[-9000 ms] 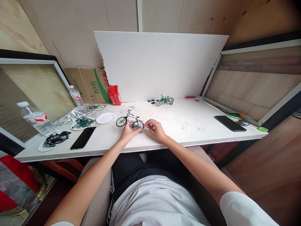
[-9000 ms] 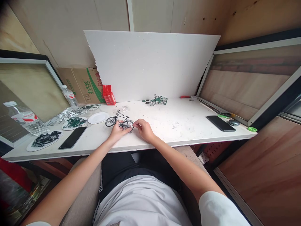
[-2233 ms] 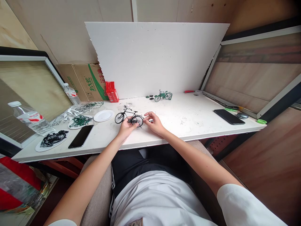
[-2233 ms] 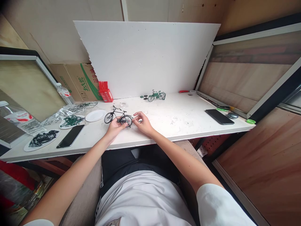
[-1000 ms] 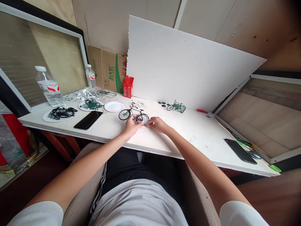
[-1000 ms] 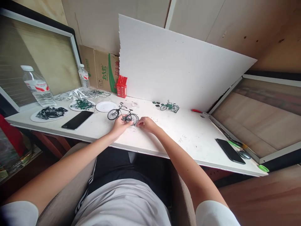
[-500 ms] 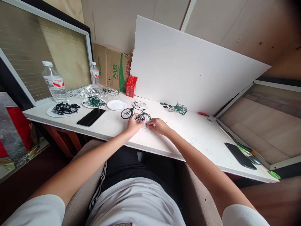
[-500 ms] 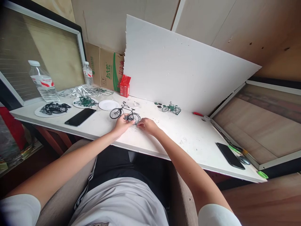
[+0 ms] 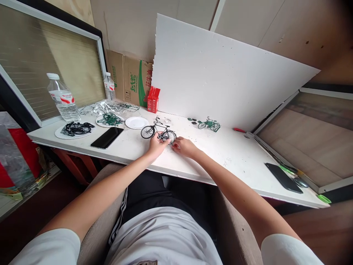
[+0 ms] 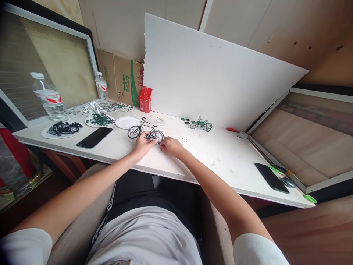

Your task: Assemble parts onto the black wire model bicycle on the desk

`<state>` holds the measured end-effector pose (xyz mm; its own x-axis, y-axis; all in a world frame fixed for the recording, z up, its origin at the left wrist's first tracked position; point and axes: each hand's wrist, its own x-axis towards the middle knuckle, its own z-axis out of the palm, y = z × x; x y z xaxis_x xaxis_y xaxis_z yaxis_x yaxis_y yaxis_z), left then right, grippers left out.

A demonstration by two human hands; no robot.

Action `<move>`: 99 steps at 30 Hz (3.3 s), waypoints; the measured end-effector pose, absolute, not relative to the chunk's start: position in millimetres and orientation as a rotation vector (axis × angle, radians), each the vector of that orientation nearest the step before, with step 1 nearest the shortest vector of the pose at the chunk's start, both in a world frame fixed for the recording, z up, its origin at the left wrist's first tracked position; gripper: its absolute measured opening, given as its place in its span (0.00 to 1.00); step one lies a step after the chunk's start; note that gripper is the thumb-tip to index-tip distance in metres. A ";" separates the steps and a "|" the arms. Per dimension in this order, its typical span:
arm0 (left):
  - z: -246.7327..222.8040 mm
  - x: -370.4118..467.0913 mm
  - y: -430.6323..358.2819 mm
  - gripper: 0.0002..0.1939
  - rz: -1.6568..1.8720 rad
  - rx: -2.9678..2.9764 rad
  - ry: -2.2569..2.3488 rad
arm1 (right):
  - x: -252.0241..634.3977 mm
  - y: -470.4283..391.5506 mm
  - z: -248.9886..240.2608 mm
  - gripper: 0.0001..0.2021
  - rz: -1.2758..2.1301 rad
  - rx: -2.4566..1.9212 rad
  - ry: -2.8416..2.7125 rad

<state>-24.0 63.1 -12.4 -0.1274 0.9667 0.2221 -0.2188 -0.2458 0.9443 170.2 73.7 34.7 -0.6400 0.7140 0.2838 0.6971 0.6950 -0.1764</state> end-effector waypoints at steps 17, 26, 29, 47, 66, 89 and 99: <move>-4.4 -22.5 51.3 0.35 1.357 1.272 0.868 | 187.5 10.7 33.3 0.15 0.349 -1.056 -1.994; -0.8 -21.1 45.7 0.32 1.316 1.335 0.816 | 187.3 8.9 24.3 0.15 0.221 -1.003 -2.011; -1.5 -20.6 46.2 0.30 1.305 1.357 0.794 | 187.2 9.9 20.9 0.14 0.209 -0.981 -2.028; -8.1 -21.3 48.1 0.29 1.297 1.486 0.934 | 189.9 10.5 20.3 0.13 0.400 -1.022 -1.980; -5.6 -22.7 45.9 0.27 1.260 1.462 0.974 | 191.9 13.8 17.8 0.19 0.653 -1.040 -1.919; 3.6 -20.7 41.7 0.29 1.213 1.326 0.850 | 190.4 12.8 13.4 0.17 0.290 -1.102 -1.998; -0.5 -21.9 42.9 0.28 1.206 1.329 0.847 | 190.4 14.6 10.7 0.16 0.292 -1.137 -2.013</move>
<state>-21.9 42.9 -0.5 0.2270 0.9571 0.1801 -0.1559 -0.1469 0.9768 190.4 14.6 10.7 -0.2869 0.8024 0.5233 0.6206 0.5718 -0.5365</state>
